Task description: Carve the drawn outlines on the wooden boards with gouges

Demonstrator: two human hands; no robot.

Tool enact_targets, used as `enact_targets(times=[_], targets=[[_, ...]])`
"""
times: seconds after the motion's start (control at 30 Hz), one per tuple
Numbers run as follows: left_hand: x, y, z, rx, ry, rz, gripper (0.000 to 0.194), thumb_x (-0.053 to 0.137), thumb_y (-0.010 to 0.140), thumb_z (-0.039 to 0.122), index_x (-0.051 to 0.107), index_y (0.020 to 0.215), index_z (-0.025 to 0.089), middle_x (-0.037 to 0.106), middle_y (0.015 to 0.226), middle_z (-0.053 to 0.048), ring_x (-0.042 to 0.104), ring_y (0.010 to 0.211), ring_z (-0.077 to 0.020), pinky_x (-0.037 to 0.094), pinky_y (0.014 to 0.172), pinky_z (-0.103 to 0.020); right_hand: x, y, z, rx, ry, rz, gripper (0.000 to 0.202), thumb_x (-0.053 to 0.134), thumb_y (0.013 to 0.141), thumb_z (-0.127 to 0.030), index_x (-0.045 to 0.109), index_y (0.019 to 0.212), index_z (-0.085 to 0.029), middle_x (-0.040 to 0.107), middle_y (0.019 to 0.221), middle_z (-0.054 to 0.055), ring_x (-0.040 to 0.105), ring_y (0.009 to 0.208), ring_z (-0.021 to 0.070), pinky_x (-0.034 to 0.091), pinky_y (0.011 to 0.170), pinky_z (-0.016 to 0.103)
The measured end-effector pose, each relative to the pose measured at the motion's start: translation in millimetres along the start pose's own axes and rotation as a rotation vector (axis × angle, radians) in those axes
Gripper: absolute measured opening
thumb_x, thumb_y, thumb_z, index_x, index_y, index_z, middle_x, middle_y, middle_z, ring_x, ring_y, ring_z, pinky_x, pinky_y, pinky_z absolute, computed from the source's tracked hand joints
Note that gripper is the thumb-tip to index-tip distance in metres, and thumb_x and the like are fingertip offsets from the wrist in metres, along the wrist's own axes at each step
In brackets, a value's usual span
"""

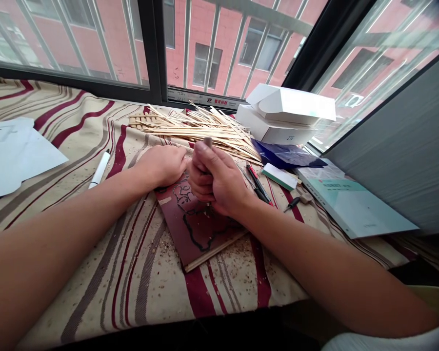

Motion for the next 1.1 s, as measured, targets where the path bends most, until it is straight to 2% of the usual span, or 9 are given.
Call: enact_targets(times=[0.07,0.23,0.33,0.6,0.8,0.9,1.0,1.1], targets=[[-0.3,-0.7,-1.3,0.006,-0.014,0.022,0.05,0.03,0.098,0.038,0.069,0.118,0.014,0.073,0.121,-0.019,0.07,0.11,-0.0349,0.052,0.092,-0.042,1.5,-0.7,-0.3,0.015,0.005,-0.042,0.049,0.06,0.098,-0.05,0.032,0.068,-0.024,0.025,0.049,-0.012,0.013,0.038,0.0045,0.013,0.035,0.021],[-3.8,-4.2,-2.0,-0.018,-0.046,0.033,0.054,0.023,0.099,0.036,0.069,0.116,0.014,0.074,0.122,-0.019,0.071,0.112,-0.0348,0.053,0.093,-0.045,-6.2,-1.9,-8.8,-0.074,0.011,0.077,0.047,0.056,0.101,-0.048,0.031,0.069,-0.024,0.024,0.05,-0.011,0.012,0.04,0.0057,0.013,0.035,0.021],[-4.5,-5.3,-3.3,-0.05,-0.007,0.021,0.055,0.024,0.1,0.039,0.071,0.118,0.015,0.075,0.12,-0.018,0.071,0.11,-0.0338,0.054,0.091,-0.043,-5.1,-0.5,-1.8,-0.043,0.012,0.044,0.046,0.058,0.1,-0.047,0.032,0.069,-0.024,0.025,0.05,-0.011,0.013,0.04,0.0055,0.013,0.034,0.021],[-2.8,-5.2,-5.0,-0.079,0.004,-0.039,0.064,0.022,0.1,0.041,0.07,0.129,0.011,0.075,0.116,-0.024,0.071,0.109,-0.043,0.054,0.086,-0.053,-3.4,1.2,7.1,-0.017,0.014,0.004,0.048,0.066,0.094,-0.051,0.035,0.07,-0.024,0.026,0.05,-0.012,0.014,0.039,0.0045,0.015,0.035,0.02],[-0.8,-4.3,-3.4,-0.041,0.022,-0.032,0.051,0.038,0.095,0.037,0.069,0.128,0.013,0.074,0.121,-0.022,0.071,0.109,-0.0391,0.054,0.088,-0.046,2.0,1.1,6.1,-0.029,0.018,-0.036,0.046,0.068,0.094,-0.043,0.036,0.068,-0.022,0.03,0.05,-0.012,0.017,0.039,0.0033,0.017,0.035,0.018],[-1.4,-4.8,-2.7,-0.031,0.028,-0.029,0.05,0.043,0.094,0.04,0.069,0.128,0.014,0.074,0.122,-0.02,0.071,0.108,-0.0373,0.054,0.087,-0.043,3.4,0.4,9.6,0.068,0.017,-0.07,0.047,0.068,0.093,-0.045,0.035,0.068,-0.023,0.029,0.049,-0.012,0.015,0.038,0.003,0.015,0.034,0.017],[-4.7,-6.6,-1.5,-0.043,0.039,-0.041,0.051,0.036,0.098,0.039,0.068,0.128,0.014,0.074,0.122,-0.02,0.071,0.11,-0.0356,0.054,0.089,-0.041,0.4,-1.2,8.0,0.12,0.011,-0.059,0.047,0.064,0.096,-0.046,0.034,0.068,-0.023,0.026,0.049,-0.012,0.014,0.038,0.0033,0.014,0.033,0.016],[-8.5,-8.4,0.9,-0.045,0.043,-0.044,0.057,0.025,0.101,0.037,0.066,0.13,0.01,0.074,0.121,-0.022,0.071,0.111,-0.0376,0.054,0.091,-0.046,-5.6,-1.1,-1.1,0.005,0.015,0.006,0.046,0.062,0.097,-0.046,0.035,0.069,-0.023,0.025,0.051,-0.012,0.014,0.038,0.0039,0.016,0.034,0.016]])
Point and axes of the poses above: each hand's wrist, its own y-axis towards the middle knuckle, its own x-axis out of the palm, z = x × y, the point moved 5 cm from there along y, towards the middle knuckle
